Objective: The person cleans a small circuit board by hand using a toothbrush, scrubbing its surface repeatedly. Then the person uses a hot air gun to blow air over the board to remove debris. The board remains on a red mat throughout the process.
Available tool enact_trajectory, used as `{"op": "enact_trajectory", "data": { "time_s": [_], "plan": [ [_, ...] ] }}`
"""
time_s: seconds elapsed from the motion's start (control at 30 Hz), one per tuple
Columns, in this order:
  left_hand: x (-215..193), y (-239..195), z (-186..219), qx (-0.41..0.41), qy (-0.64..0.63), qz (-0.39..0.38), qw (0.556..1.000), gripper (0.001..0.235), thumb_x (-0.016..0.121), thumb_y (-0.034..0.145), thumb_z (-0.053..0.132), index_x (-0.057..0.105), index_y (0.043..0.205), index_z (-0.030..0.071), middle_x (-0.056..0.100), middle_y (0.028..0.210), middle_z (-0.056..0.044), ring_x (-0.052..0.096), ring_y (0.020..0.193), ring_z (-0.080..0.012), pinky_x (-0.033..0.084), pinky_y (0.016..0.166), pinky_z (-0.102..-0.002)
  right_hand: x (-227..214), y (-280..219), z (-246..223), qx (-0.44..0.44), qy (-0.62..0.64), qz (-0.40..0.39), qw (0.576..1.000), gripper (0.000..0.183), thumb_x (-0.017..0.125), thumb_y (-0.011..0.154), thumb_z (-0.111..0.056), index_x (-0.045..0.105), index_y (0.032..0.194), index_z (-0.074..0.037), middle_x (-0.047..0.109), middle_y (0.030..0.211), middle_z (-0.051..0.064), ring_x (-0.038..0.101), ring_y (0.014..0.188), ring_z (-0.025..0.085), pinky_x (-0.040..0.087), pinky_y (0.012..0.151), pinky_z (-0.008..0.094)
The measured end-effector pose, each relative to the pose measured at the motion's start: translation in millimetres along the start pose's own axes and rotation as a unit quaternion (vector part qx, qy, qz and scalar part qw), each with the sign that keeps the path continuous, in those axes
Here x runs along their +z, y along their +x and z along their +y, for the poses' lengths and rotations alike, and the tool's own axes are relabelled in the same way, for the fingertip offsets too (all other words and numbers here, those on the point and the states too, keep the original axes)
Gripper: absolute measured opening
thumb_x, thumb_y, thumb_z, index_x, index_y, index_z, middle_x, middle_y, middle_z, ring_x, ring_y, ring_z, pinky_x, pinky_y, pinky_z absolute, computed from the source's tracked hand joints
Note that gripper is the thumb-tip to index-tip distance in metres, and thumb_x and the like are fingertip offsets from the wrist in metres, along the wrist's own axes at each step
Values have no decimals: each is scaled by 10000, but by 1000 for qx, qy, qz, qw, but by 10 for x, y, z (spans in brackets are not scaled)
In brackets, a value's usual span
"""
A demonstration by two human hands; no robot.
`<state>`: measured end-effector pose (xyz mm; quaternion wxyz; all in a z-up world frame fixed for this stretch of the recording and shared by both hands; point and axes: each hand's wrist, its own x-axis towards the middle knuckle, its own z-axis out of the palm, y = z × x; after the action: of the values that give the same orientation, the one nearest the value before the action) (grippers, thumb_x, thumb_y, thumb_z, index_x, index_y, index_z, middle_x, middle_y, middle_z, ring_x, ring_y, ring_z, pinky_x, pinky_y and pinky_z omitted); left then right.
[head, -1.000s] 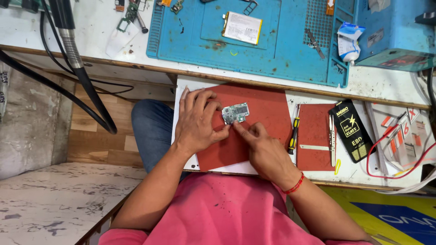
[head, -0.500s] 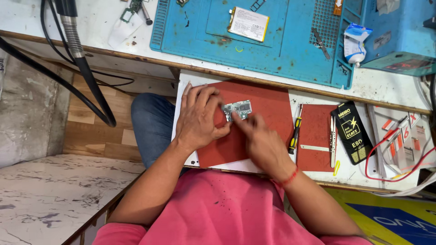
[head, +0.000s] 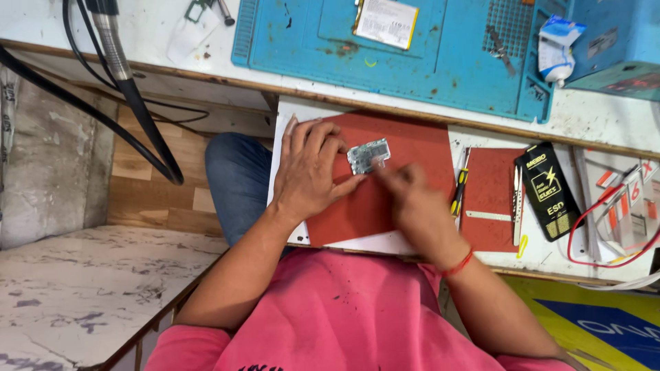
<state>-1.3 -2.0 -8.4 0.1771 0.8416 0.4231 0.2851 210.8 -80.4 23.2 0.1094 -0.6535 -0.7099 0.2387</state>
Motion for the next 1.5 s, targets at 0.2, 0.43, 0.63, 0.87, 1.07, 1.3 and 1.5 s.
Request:
{"op": "enact_trajectory", "data": {
  "time_s": [0.2,0.43,0.63,0.87,1.07,1.3,1.5],
  "plan": [
    [26,-12,-16,-12,1,-10,1000,537,885,699,396,641,1059,82,560,1268,-104,470,1289,-332,226,1208,-614,-79,-18,-116,-27,-5,-58,998,734,459,805,43,515,1495,-201,621,1090,194,673,742,429,562,700,530],
    [-67,41,45,-10,-6,-14,1000,559,880,708,394,651,1104,72,547,1281,-96,465,1286,-348,222,1216,-601,6,45,53,-37,-35,-5,999,655,477,873,25,537,1480,-213,617,1143,214,671,748,435,558,667,524],
    [41,-22,-5,-15,3,-6,1000,526,885,745,417,654,1081,86,551,1291,-103,468,1297,-346,222,1227,-595,-66,6,12,-16,-5,31,999,630,494,916,22,533,1506,-196,624,1193,217,683,834,441,564,708,519],
    [99,-88,-13,-20,-6,-18,1000,495,893,762,418,666,1066,101,561,1270,-77,471,1309,-321,215,1234,-596,-17,-89,121,-2,-4,8,1000,633,495,893,9,565,1481,-212,624,1166,209,676,827,438,563,715,519],
    [119,-116,-41,-18,0,-18,1000,522,886,740,416,665,1085,93,554,1282,-99,466,1299,-333,218,1215,-604,42,-87,114,13,11,39,999,564,486,969,-29,556,1484,-247,630,1174,180,682,846,422,569,722,511],
    [-69,58,102,-15,16,-9,1000,536,858,697,430,669,1072,97,572,1256,-85,478,1282,-326,243,1210,-583,-124,68,-82,4,-17,2,1000,590,494,889,-34,573,1429,-258,613,1160,172,683,759,412,570,681,517],
    [41,-22,-15,-21,12,-20,1000,516,859,724,417,668,1058,72,571,1254,-95,481,1277,-314,230,1216,-586,53,25,94,13,21,-33,999,675,473,845,16,542,1466,-238,618,1117,157,682,793,409,561,711,515]
  ]
}}
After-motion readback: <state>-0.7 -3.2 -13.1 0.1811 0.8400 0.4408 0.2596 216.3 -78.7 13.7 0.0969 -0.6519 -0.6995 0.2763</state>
